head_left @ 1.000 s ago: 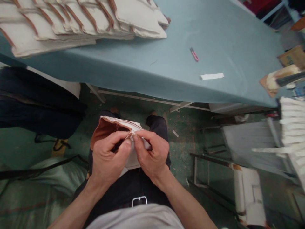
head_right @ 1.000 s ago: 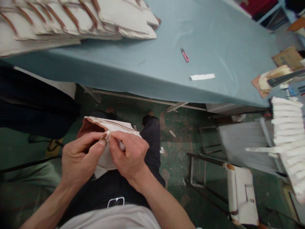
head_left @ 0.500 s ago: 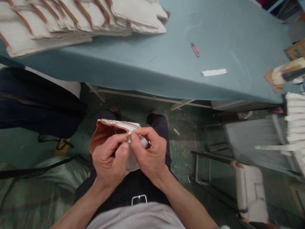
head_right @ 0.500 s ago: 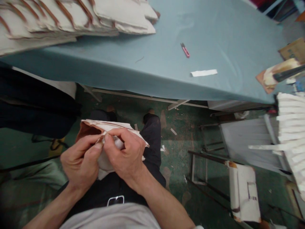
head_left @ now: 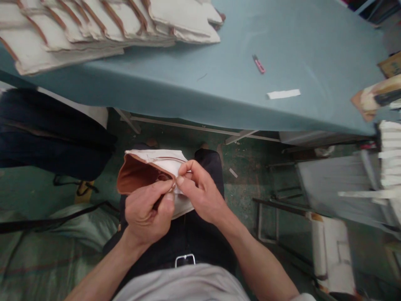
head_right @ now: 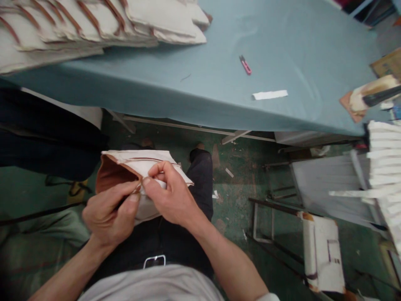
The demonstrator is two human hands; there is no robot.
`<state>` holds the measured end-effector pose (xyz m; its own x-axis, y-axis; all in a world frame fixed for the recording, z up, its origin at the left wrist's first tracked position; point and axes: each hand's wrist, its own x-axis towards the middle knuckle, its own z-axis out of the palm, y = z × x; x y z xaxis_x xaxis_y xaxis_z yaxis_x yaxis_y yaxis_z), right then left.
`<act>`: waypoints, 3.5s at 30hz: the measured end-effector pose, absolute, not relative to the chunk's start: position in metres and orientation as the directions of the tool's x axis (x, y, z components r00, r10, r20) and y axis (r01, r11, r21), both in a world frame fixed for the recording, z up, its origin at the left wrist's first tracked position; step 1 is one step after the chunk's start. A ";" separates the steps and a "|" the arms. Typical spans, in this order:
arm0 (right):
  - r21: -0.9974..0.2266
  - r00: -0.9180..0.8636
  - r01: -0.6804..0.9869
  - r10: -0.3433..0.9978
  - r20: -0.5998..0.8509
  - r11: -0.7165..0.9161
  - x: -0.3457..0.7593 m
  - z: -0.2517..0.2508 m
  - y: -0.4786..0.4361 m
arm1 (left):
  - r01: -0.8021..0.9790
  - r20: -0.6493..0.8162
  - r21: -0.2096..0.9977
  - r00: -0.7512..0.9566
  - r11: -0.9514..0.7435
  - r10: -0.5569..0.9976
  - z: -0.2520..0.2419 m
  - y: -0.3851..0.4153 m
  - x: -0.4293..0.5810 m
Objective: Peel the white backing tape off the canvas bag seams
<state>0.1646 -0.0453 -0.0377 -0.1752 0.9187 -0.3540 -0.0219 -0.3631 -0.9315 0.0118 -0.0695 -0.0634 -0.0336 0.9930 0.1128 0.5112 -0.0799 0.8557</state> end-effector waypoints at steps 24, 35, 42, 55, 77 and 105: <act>-0.858 -0.496 0.149 0.787 0.366 0.492 0.205 -0.022 -0.001 | 0.131 -0.097 0.990 0.432 0.044 0.897 -0.003 -0.001 -0.015; -0.738 -0.637 0.188 0.653 0.410 0.647 0.211 -0.009 0.026 | 0.273 -0.127 0.960 0.631 -0.066 0.765 0.004 0.014 -0.032; -0.803 -0.614 0.194 0.708 0.349 0.564 0.218 -0.016 0.019 | 0.264 -0.096 0.955 0.704 -0.133 0.703 0.003 0.018 -0.027; -0.819 -0.667 0.192 0.684 0.296 0.541 0.222 -0.006 0.024 | 0.300 -0.168 0.953 0.645 -0.045 0.745 -0.007 0.015 -0.020; -0.834 -0.655 0.289 0.732 0.186 0.471 0.218 -0.012 0.019 | 0.324 -0.041 0.890 0.757 -0.320 0.652 -0.001 0.022 -0.021; -0.899 -0.590 0.265 0.796 0.135 0.349 0.208 -0.026 0.037 | 0.284 -0.334 0.938 0.579 0.199 0.744 -0.010 0.022 -0.023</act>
